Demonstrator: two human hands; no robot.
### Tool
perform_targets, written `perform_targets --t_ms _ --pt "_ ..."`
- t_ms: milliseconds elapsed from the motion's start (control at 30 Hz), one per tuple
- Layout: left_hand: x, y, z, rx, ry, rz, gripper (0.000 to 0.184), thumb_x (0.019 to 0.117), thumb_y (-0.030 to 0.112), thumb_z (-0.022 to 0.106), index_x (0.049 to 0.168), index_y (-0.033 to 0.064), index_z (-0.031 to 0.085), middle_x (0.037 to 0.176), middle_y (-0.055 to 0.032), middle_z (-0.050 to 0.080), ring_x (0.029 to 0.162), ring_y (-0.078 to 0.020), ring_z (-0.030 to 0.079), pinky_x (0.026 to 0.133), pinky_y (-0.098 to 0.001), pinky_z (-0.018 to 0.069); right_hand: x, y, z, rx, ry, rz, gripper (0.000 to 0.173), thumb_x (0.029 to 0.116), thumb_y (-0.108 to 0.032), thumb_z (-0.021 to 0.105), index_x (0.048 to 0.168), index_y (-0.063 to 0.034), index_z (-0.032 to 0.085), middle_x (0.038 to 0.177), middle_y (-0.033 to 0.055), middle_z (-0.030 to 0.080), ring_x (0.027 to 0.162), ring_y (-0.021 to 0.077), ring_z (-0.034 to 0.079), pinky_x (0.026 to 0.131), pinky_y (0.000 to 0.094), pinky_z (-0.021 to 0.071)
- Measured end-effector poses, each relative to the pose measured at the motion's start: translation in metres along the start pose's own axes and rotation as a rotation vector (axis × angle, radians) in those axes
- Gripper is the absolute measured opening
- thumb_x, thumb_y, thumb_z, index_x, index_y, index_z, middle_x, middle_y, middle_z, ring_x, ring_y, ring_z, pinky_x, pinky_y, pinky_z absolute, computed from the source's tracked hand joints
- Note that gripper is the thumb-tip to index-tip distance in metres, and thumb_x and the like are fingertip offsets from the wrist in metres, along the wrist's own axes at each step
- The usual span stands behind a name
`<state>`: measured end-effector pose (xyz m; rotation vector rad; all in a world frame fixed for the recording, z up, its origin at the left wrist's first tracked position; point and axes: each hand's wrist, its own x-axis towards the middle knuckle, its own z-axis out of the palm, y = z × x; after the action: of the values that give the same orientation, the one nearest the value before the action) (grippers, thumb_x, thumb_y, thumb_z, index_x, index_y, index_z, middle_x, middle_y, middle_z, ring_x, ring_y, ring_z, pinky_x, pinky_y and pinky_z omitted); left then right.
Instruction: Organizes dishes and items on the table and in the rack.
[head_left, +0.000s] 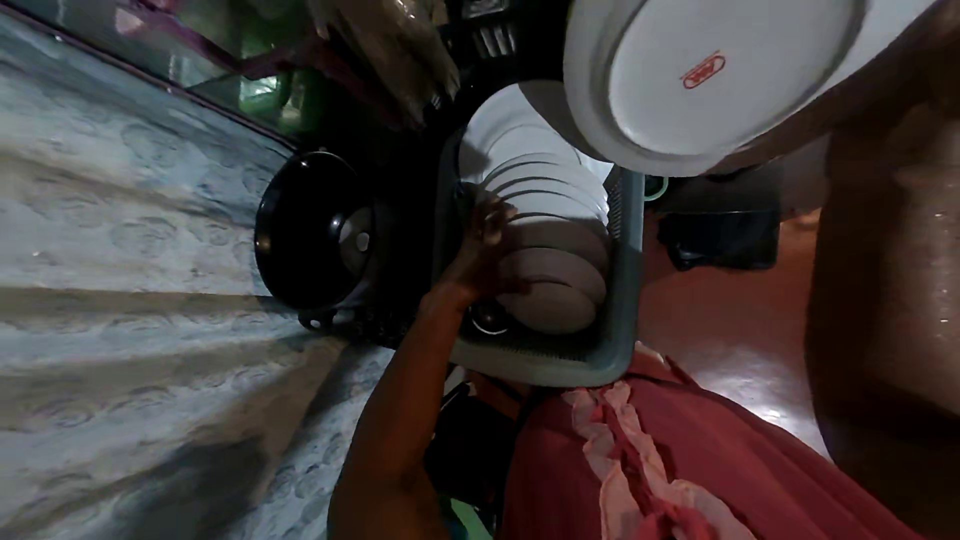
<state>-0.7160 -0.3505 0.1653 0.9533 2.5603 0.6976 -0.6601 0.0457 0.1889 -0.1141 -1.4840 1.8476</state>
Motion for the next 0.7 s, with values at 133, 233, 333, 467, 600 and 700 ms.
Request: perform_targets --t_ms 133,233,333,467,600,700 --pt "0.005 0.011 -0.014 0.016 -0.032 -0.073 0.114 0.0598 0.041 0.098 0.151 0.0035 0.041 0.162 -0.0244 0.029 0.152 -0.0386 0.026 0.122 -0.0505 0.0297 0.001 0.001 0.006 0.017 0.011 0.014 0.011 0.1021 -0.002 0.049 0.107 -0.0062 0.058 0.094 -0.0023 0.065 0.089 0.0083 0.066 0.09 0.0312 0.0576" --pt "0.018 0.009 -0.021 -0.054 0.103 -0.156 0.101 0.0728 0.038 0.091 0.149 -0.0045 0.04 0.154 -0.0289 0.039 0.145 -0.0396 0.038 0.12 -0.0497 0.0341 -0.001 -0.001 0.009 0.037 0.029 0.013 0.012 0.1018 -0.001 0.049 0.105 -0.0077 0.059 0.092 -0.0038 0.065 0.088 0.0074 0.066 0.09 0.0307 0.0579" --pt "0.042 0.014 -0.026 -0.034 0.201 -0.398 0.067 0.0964 0.044 0.068 0.139 -0.0042 0.05 0.135 -0.0268 0.056 0.126 -0.0371 0.057 0.107 -0.0513 0.0472 -0.001 0.002 0.009 0.07 0.024 -0.012 0.012 0.1011 -0.002 0.05 0.105 -0.0076 0.06 0.093 -0.0025 0.067 0.09 0.0097 0.067 0.091 0.0339 0.0581" --pt "0.071 0.016 -0.024 0.085 0.236 -0.564 0.061 0.1027 0.052 0.052 0.123 -0.0045 0.059 0.121 -0.024 0.062 0.117 -0.0366 0.06 0.103 -0.0527 0.0472 -0.002 0.001 0.009 0.05 0.04 0.002 0.01 0.1008 -0.002 0.05 0.105 -0.0064 0.058 0.094 -0.0005 0.066 0.091 0.0114 0.067 0.092 0.0355 0.0579" --pt "0.078 0.017 -0.014 0.095 0.327 -0.565 0.07 0.1038 0.056 0.046 0.135 -0.007 0.051 0.129 -0.0281 0.06 0.124 -0.0391 0.058 0.107 -0.0546 0.0448 -0.004 0.004 0.006 0.048 0.019 -0.003 0.011 0.1012 -0.003 0.051 0.106 -0.0071 0.059 0.094 -0.0018 0.067 0.091 0.0103 0.067 0.092 0.0344 0.058" --pt "0.082 0.012 -0.006 0.044 0.381 -0.599 0.072 0.1037 0.057 0.045 0.14 -0.0055 0.049 0.132 -0.0263 0.059 0.125 -0.0372 0.058 0.106 -0.0549 0.0458 -0.006 0.002 0.011 0.04 0.028 0.01 0.011 0.1015 -0.003 0.051 0.107 -0.0069 0.059 0.095 -0.0014 0.067 0.091 0.0108 0.067 0.092 0.0351 0.0581"
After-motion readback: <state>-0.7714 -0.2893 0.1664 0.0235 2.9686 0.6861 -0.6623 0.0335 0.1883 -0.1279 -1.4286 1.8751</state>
